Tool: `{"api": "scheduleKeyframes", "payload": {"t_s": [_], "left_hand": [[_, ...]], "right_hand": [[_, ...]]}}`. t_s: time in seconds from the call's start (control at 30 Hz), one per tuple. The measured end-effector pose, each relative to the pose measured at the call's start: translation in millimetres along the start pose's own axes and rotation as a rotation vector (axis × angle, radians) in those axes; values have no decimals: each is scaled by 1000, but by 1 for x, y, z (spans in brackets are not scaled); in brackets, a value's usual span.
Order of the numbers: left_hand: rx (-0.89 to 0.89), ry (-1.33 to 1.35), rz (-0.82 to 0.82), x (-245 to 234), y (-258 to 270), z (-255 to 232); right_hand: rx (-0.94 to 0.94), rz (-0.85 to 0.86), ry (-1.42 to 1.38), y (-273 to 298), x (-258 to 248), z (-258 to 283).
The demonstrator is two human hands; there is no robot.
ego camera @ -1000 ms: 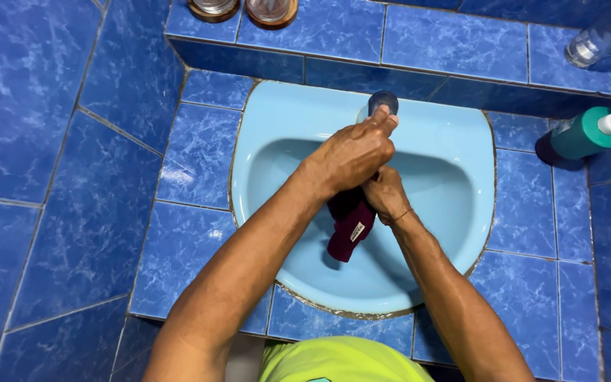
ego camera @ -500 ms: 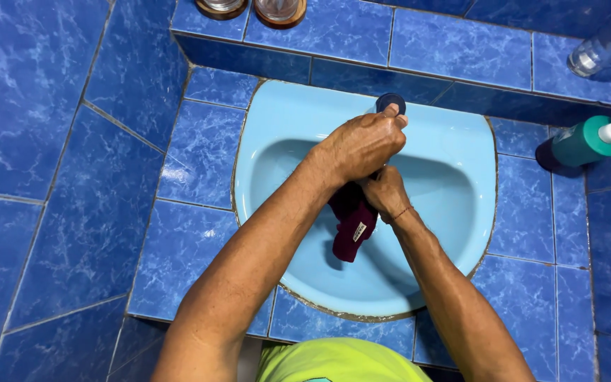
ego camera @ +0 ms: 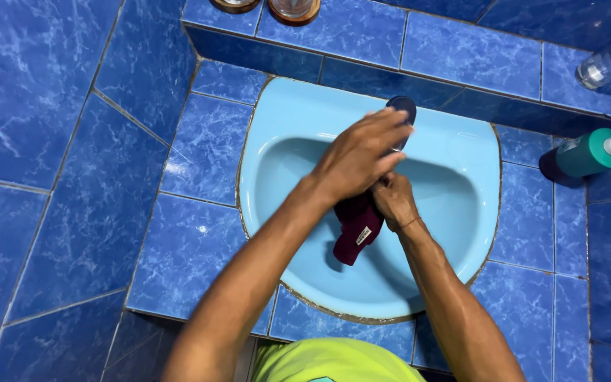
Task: Cleaning a bathroom sink and faucet using a cloth and a brush.
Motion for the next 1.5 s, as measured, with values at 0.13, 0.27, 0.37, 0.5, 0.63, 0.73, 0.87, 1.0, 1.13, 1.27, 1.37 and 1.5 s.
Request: {"api": "scheduleKeyframes", "payload": {"t_s": [0.13, 0.27, 0.37, 0.5, 0.63, 0.73, 0.87, 1.0, 1.13, 1.27, 1.37, 1.5], "left_hand": [[-531, 315, -447, 2, 97, 79], [-897, 348, -700, 8, 184, 122], [-773, 147, -736, -22, 183, 105], [-831, 50, -632, 0, 190, 125], [-721, -24, -424, 89, 206, 168], [-807, -23, -200, 113, 197, 143], [-451, 206, -363, 16, 90, 32], [-108, 100, -111, 16, 10, -19], [-162, -134, 53, 65, 15, 21], [-34, -167, 8, 62, 32, 9], [-42, -108, 61, 45, 36, -2], [-170, -289, -37, -20, 72, 19]], "right_hand": [[-172, -161, 100, -12, 0, -15], [-277, -95, 281, -39, 92, -63], [-567, 155, 345, -24, 172, -73], [-727, 185, 377, -11, 174, -78], [-703, 150, 541, -42, 185, -119], [-851, -215, 922, 5, 164, -124], [-578, 624, 764, 77, 129, -40], [-496, 357, 919, 26, 74, -89], [-968, 89, 925, 71, 91, -31], [-596, 728, 636, 108, 129, -26], [-596, 724, 897, 84, 148, -70], [-875, -20, 926, 55, 143, -81]]}}
Point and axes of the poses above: each hand's wrist, its own y-axis away from the middle knuckle, its own x-axis out of the palm, z = x × y, the point moved 10 cm from there along -y, towards the middle knuckle, and after that the axes turned 14 degrees about y, right-handed, at the moved point
